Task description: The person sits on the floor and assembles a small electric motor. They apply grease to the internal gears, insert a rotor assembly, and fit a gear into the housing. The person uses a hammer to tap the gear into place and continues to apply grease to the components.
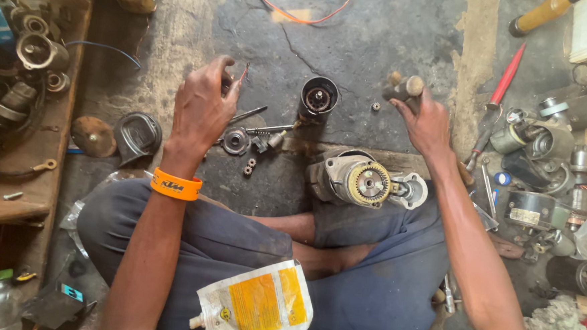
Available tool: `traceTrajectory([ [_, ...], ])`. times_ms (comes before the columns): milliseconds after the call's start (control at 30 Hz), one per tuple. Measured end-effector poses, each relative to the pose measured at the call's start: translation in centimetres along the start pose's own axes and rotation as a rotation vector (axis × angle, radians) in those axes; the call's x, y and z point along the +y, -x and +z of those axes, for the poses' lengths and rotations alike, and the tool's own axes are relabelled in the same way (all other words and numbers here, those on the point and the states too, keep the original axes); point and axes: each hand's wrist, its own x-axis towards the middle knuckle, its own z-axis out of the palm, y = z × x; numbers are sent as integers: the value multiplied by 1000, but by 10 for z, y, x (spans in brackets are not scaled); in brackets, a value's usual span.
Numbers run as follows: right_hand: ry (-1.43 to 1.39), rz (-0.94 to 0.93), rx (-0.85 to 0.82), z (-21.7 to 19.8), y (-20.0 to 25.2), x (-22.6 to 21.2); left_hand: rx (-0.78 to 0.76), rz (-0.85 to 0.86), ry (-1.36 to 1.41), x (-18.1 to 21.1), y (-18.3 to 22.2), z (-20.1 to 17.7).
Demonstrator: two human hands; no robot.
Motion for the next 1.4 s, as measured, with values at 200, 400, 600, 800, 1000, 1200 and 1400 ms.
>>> traceTrajectory([
  [200, 227, 34, -137, -3, 2, -15, -11, 19, -6, 2, -1, 1],
  [400, 117, 43, -30, -10, 1, -19, 10, 24, -23, -1, 1, 1],
  [600, 203, 8, -103, -11, 1, -28, -23, 6, -8, 0, 0, 2],
  [800, 191, 78, -95, -17, 1, -34, 3, 35, -13, -1, -1, 0],
  [1000, 227, -92, -40, -10, 3, -31, -65, -34, -9, 3, 0, 2],
  [1200, 115, 110, -78, -10, 0, -26, -23, 5, -14, -1, 1, 2],
  [1400, 230, -92, -57, -12, 2, -25, -29, 3, -24, 3, 0, 2],
])
